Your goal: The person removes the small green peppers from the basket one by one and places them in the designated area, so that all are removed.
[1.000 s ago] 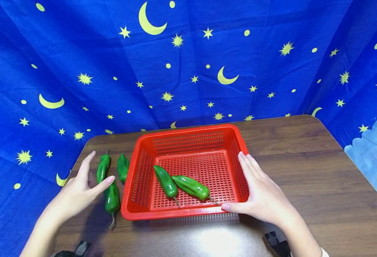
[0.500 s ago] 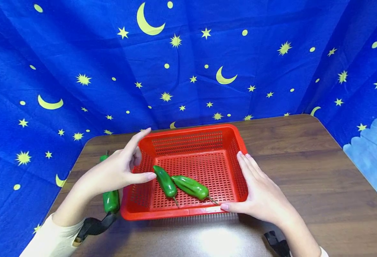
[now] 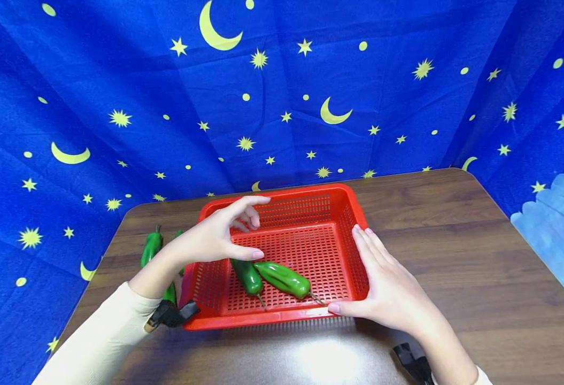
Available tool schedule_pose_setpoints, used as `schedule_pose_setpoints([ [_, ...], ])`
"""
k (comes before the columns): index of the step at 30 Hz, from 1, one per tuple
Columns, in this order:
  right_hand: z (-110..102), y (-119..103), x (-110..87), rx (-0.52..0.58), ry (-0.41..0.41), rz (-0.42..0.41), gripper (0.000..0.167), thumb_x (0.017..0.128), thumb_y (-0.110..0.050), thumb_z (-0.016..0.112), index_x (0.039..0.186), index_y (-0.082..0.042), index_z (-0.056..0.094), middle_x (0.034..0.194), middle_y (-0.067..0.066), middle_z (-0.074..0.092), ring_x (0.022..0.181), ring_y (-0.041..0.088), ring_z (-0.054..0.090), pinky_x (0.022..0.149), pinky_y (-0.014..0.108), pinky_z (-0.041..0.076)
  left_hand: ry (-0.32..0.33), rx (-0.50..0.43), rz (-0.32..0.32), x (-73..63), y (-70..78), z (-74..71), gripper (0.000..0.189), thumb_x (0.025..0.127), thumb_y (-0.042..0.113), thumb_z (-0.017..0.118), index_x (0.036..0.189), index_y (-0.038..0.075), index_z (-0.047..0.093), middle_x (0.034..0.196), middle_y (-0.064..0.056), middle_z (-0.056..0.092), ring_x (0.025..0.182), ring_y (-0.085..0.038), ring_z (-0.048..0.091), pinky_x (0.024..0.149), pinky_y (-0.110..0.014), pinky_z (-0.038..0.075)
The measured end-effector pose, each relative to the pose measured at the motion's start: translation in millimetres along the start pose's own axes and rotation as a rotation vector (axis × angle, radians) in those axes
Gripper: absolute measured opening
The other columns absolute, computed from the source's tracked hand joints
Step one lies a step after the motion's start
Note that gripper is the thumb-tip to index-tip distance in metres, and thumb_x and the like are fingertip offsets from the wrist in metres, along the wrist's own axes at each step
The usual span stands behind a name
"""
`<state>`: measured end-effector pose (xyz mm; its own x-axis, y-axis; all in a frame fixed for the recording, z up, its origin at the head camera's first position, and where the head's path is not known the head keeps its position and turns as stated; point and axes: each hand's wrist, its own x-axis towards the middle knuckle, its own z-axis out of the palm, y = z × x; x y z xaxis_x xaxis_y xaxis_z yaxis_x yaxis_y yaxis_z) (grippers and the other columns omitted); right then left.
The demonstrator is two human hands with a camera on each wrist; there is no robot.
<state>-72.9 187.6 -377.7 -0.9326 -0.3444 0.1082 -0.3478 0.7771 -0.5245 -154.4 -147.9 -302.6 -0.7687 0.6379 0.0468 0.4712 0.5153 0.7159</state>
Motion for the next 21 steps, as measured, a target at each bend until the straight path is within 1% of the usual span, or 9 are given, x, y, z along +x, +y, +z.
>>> schedule_pose_setpoints([
  [4,-0.7,0.2,0.4,-0.004,-0.003,0.001,0.132,0.064,-0.071,0.08,0.161,-0.018,0.007,0.167,0.012,0.013,0.154,0.029,0.013,0.106,0.067,0.036,-0.04,-0.058,0.02,10.1,-6.7,5.8,0.075,0.079,0.026,0.085,0.143,0.022,0.046,0.122,0.003,0.059,0.115,-0.011,0.057,0.103,-0.035,0.049],
  [8,-1.9,-0.2,0.4,-0.004,-0.004,0.0,0.132,0.065,-0.07,0.08,0.161,-0.018,0.007,0.167,0.012,0.013,0.154,0.029,0.013,0.106,0.067,0.035,-0.117,-0.089,0.044,19.8,-12.2,12.6,0.07,0.08,0.024,0.084,0.141,0.02,0.05,0.135,0.003,0.058,0.125,-0.012,0.055,0.109,-0.037,0.045],
  [11,-2.2,-0.3,0.0,-0.001,-0.002,-0.004,0.131,0.065,-0.069,0.081,0.161,-0.018,0.007,0.167,0.012,0.013,0.154,0.029,0.013,0.107,0.067,0.035,-0.188,-0.095,0.072,26.8,-17.0,21.0,0.069,0.079,0.022,0.085,0.14,0.017,0.053,0.14,0.001,0.057,0.13,-0.016,0.053,0.112,-0.04,0.042],
  [13,-2.2,-0.2,-0.1,-0.002,-0.001,-0.003,0.131,0.065,-0.069,0.08,0.161,-0.018,0.007,0.167,0.011,0.013,0.154,0.029,0.013,0.107,0.067,0.035,-0.248,-0.091,0.084,30.6,-20.3,28.0,0.069,0.078,0.02,0.085,0.14,0.017,0.054,0.143,0.0,0.056,0.134,-0.017,0.05,0.114,-0.042,0.039],
  [17,-1.6,0.3,0.1,-0.004,0.001,0.003,0.131,0.065,-0.07,0.08,0.161,-0.019,0.007,0.167,0.011,0.013,0.154,0.029,0.014,0.106,0.067,0.036,-0.374,-0.069,0.058,35.2,-26.7,41.0,0.072,0.078,0.02,0.086,0.142,0.023,0.054,0.149,0.002,0.048,0.14,-0.016,0.042,0.117,-0.046,0.034],
  [21,-1.6,0.3,0.3,-0.003,-0.002,0.008,0.131,0.065,-0.071,0.08,0.161,-0.019,0.007,0.167,0.011,0.013,0.154,0.029,0.014,0.105,0.067,0.037,-0.475,-0.061,0.047,38.2,-33.8,49.8,0.079,0.077,0.018,0.087,0.146,0.023,0.049,0.149,0.002,0.044,0.139,-0.019,0.041,0.117,-0.048,0.033],
])
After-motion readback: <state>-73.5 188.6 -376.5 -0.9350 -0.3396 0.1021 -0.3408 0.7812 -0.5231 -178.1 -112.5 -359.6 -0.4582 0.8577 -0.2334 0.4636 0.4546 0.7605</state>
